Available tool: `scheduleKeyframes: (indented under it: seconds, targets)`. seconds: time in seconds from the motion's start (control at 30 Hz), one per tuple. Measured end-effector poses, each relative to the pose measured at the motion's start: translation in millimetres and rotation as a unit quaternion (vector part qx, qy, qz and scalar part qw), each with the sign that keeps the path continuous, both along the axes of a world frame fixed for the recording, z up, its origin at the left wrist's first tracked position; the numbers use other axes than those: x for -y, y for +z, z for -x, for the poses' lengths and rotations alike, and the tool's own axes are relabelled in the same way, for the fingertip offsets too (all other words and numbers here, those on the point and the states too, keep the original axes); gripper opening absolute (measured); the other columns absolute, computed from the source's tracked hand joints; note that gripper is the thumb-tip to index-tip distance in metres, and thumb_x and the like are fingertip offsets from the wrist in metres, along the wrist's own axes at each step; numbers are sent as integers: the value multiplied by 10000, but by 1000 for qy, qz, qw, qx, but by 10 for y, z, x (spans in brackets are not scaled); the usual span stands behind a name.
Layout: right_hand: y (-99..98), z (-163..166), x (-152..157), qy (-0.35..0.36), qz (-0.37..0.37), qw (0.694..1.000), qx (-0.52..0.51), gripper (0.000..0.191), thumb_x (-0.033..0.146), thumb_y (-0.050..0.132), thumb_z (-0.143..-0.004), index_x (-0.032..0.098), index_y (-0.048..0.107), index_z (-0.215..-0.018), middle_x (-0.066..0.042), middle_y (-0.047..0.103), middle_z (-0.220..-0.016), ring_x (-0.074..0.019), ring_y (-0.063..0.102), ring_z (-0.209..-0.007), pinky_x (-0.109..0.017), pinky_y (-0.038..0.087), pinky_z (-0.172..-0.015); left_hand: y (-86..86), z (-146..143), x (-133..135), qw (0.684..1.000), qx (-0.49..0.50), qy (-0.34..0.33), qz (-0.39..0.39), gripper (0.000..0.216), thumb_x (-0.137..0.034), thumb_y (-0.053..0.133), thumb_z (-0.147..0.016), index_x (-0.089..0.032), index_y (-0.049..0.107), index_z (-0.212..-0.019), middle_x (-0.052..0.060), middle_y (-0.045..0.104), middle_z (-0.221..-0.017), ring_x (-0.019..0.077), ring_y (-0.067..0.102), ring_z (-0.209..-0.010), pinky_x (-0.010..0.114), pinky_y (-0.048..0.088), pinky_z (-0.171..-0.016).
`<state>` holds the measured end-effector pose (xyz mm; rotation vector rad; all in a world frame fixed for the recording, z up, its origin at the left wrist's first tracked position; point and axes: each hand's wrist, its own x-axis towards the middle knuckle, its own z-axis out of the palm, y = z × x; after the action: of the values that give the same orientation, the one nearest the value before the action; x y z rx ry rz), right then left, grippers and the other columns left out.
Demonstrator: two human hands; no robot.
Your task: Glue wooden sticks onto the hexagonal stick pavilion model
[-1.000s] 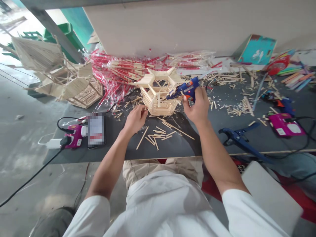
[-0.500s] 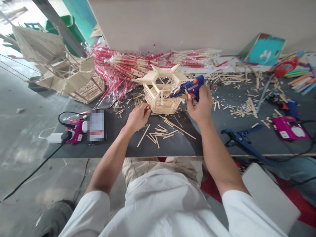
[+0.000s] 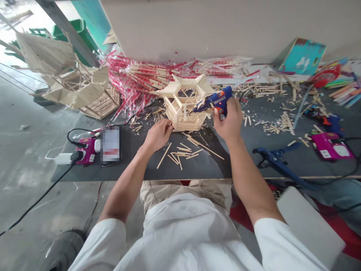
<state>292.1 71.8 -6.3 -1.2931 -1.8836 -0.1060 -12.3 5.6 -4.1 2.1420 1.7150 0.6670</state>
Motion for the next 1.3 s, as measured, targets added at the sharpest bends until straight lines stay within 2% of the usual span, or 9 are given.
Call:
scheduleKeyframes:
  seconds: [0.2,0.43,0.6,0.8,1.3]
  targets:
    - [14,7,13,2,3,1000,-27,399,473,535,-996,195,551,-1281,-165,577,-1149,-375,594,-1174,-616,505,-1037,-4,-2,-7,1000,-8,-4,11,225,-333,483,-1051,-219,649,-1151,77,712,-1058,242,666,-985,351,475,-840]
    - [78,60,43,-62,-38,996,-54,423,526,558,-995,182,562,-1242,-157,604,-1087,-349,617,-1135,-587,525,-1048,-33,10,-17,1000,-6,-5,11,218,-332,484,-1047,-232,646,-1154,69,717,-1067,251,667,-993,358,468,-829]
    - [62,82,31,-52,-14,997,-55,427,533,567,-1002,187,570,-1253,-161,598,-1120,-349,615,-1149,-585,529,-1047,-14,5,-8,1000,-7,-10,12,219,-330,493,-1043,-223,655,-1145,76,711,-1059,246,661,-970,354,466,-829]
    - [58,86,33,-40,-11,998,-50,445,543,540,-1019,190,566,-1289,-158,597,-1131,-345,621,-1144,-579,537,-1037,37,12,-1,998,32,-7,-45,178,-317,511,-1047,-214,651,-1086,49,687,-972,207,634,-910,322,450,-810]
    - [61,94,40,-25,-21,998,-47,439,527,506,-1036,189,566,-1310,-152,586,-1109,-332,614,-1102,-556,529,-1020,43,14,13,999,21,-19,-31,194,-329,506,-1053,-212,645,-1122,61,704,-1039,211,645,-940,330,457,-822]
